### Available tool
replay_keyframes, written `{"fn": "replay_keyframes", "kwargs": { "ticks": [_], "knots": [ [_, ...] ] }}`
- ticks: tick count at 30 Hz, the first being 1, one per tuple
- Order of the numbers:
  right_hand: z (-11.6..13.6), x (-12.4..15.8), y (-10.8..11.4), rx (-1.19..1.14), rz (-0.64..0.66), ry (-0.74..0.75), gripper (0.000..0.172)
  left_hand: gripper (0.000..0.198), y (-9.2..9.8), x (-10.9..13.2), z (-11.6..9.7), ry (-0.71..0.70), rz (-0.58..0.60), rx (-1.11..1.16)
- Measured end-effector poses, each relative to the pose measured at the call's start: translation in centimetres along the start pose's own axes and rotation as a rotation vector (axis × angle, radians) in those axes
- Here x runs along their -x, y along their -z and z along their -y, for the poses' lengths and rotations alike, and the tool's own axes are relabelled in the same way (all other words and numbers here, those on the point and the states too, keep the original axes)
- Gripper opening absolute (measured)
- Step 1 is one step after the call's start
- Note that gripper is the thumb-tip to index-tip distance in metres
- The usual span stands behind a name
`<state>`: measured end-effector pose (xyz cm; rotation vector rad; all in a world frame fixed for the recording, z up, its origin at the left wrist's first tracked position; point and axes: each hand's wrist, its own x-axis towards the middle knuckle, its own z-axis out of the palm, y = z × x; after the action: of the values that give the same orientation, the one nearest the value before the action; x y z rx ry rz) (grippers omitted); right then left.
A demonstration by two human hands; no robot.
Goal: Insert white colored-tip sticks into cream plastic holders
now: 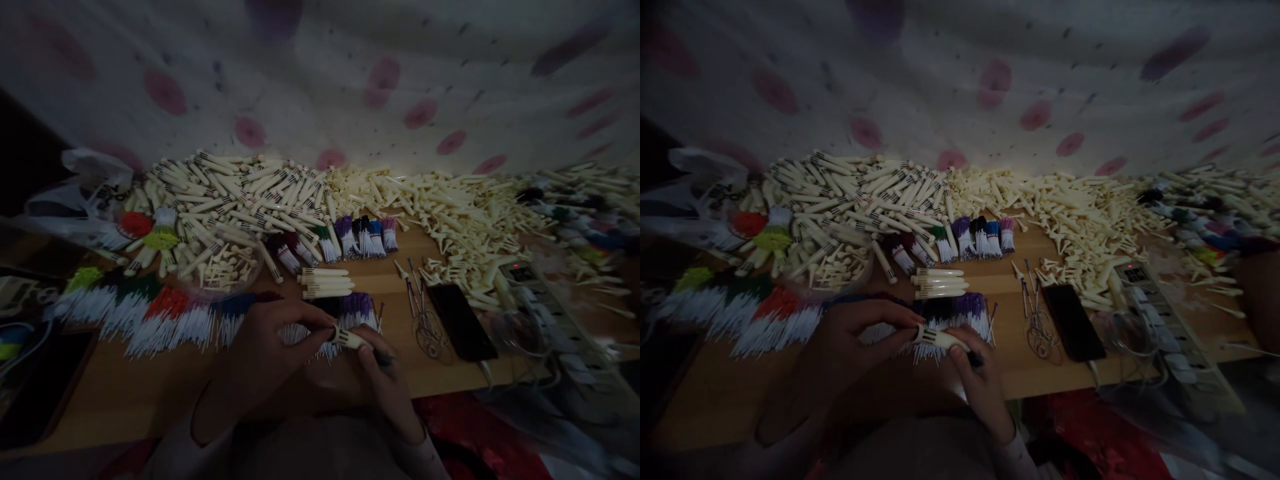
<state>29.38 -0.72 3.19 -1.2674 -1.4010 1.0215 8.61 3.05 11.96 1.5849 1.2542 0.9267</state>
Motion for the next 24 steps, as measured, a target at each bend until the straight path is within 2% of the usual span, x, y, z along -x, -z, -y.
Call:
{"fn": "replay_keyframes", "kwargs": {
  "ticks": [4, 10, 15, 20, 24],
  "knots": [
    [-0.2, 0.1, 0.0, 0.044, -0.020, 0.059, 0.025, 0.010, 0.2, -0.1, 0.3, 0.041, 0.025, -0.007],
    [0.5, 0.5, 0.4, 0.107, -0.065, 0.135, 0.019, 0.010, -0.5, 0.1, 1.0, -0.027, -0.079, 0.037],
    [0.8, 0.7, 0.8, 0.106, -0.074, 0.157, 0.021, 0.010, -1.0, 0.4, 1.7, -0.057, -0.103, 0.093],
    [0.1, 0.4, 0.8, 0.061, -0.091, 0.083, 0.020, 0.017, -1.1, 0.9, 2.0, -0.085, -0.104, 0.118],
    [-1.3, 0.2, 0.2, 0.019, -0.122, -0.046, 0.039, 0.015, -0.8, 1.4, 1.9, -0.081, -0.214, 0.066]
  ]
}}
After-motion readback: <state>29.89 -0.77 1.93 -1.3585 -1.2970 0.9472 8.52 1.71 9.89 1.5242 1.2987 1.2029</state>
